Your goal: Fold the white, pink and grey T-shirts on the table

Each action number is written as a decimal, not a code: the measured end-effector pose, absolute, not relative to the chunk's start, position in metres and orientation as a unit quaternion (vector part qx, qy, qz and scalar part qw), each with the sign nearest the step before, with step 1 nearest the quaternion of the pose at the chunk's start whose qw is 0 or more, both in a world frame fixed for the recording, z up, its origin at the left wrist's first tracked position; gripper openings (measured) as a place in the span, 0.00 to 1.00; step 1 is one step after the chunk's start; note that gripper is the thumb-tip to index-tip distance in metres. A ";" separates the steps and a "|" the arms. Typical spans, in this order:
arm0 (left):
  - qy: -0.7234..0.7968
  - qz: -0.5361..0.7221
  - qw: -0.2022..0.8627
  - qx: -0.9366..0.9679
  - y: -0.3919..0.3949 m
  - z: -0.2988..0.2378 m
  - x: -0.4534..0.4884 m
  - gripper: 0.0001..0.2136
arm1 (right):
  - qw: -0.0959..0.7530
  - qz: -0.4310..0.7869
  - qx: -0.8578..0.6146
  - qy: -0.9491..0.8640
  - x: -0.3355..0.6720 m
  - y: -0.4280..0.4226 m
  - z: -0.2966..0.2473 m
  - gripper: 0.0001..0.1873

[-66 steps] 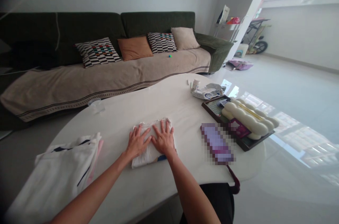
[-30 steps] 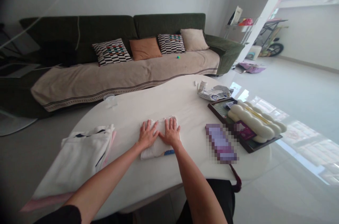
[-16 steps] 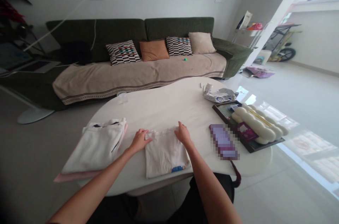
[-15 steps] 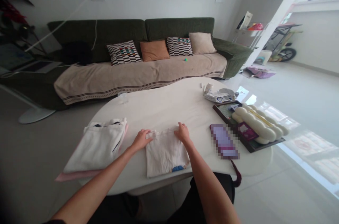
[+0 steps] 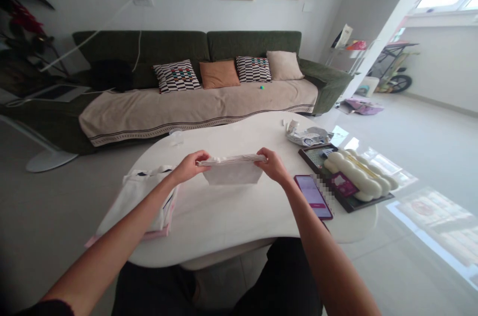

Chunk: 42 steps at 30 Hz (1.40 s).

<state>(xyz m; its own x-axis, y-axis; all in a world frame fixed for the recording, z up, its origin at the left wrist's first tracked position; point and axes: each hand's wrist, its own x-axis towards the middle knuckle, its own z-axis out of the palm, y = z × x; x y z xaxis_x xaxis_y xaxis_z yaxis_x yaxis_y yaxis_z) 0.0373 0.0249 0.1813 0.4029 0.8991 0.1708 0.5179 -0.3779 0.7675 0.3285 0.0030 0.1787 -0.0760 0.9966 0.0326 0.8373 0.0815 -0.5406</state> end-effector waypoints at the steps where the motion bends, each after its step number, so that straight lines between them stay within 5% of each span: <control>1: 0.437 0.315 0.292 0.790 0.018 0.189 0.037 0.09 | 0.224 0.179 -0.639 -0.714 0.330 -0.006 0.184 0.15; 5: 0.418 0.258 0.210 0.845 -0.027 0.173 0.042 0.10 | 0.221 0.087 -0.608 -0.758 0.329 -0.055 0.164 0.23; 10: 0.350 0.092 0.320 0.875 -0.078 0.107 0.040 0.19 | 0.063 0.112 -0.645 -0.754 0.323 -0.100 0.108 0.22; 14: 0.428 0.181 0.368 0.806 -0.088 0.084 0.037 0.14 | 0.078 0.106 -0.695 -0.706 0.278 -0.090 0.096 0.16; 21: 0.546 0.352 0.368 0.666 -0.105 0.083 0.033 0.13 | 0.093 0.099 -0.759 -0.637 0.154 -0.029 0.090 0.35; 25: 0.571 0.355 0.365 0.644 -0.122 0.084 0.013 0.13 | 0.085 0.113 -0.726 -0.673 0.129 -0.011 0.087 0.28; 33: 0.580 0.343 0.322 0.665 -0.120 0.098 -0.011 0.14 | 0.018 0.187 -0.497 -0.847 0.208 -0.034 0.093 0.27; 42: 0.530 0.320 0.207 0.758 -0.089 0.053 0.023 0.13 | 0.075 0.094 -0.646 -0.754 0.262 -0.039 0.105 0.21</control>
